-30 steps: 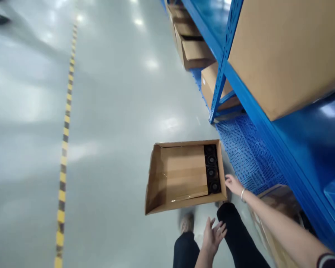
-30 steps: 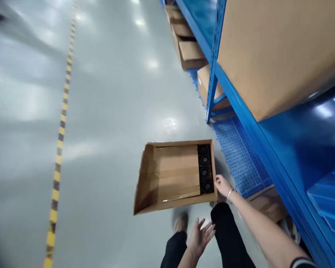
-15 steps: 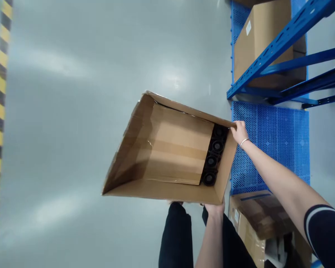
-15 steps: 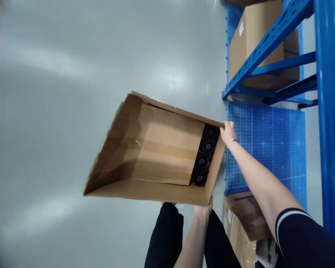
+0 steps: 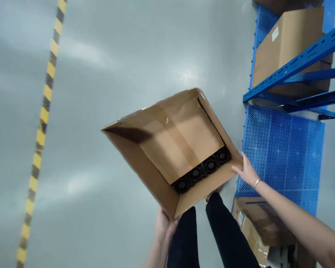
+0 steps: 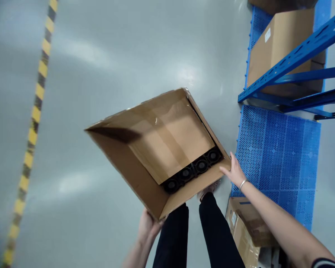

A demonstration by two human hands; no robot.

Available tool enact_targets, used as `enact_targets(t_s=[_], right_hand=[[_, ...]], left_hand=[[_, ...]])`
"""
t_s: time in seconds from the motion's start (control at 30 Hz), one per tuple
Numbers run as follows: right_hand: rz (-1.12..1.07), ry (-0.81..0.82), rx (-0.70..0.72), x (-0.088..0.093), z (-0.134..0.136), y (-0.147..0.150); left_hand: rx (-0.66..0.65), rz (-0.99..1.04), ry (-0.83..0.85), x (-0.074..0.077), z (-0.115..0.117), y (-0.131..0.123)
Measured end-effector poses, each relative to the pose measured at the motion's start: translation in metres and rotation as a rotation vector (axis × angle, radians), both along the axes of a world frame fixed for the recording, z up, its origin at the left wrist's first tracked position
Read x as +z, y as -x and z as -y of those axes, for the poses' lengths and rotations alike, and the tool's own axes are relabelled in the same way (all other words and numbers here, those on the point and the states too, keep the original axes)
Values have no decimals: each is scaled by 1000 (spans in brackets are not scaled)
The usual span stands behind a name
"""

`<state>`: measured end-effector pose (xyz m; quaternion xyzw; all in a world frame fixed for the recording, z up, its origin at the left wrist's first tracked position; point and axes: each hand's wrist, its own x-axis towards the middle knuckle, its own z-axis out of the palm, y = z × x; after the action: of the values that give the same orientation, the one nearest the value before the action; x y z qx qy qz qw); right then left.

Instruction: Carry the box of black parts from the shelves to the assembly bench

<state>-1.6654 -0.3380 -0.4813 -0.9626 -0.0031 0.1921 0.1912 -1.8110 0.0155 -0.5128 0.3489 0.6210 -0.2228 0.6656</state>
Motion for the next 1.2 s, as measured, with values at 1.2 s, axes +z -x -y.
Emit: enact_targets(t_s=[1.2], right_hand=[[343, 207, 500, -85, -55, -16]], left_hand=[[398, 96, -545, -77, -25, -19]])
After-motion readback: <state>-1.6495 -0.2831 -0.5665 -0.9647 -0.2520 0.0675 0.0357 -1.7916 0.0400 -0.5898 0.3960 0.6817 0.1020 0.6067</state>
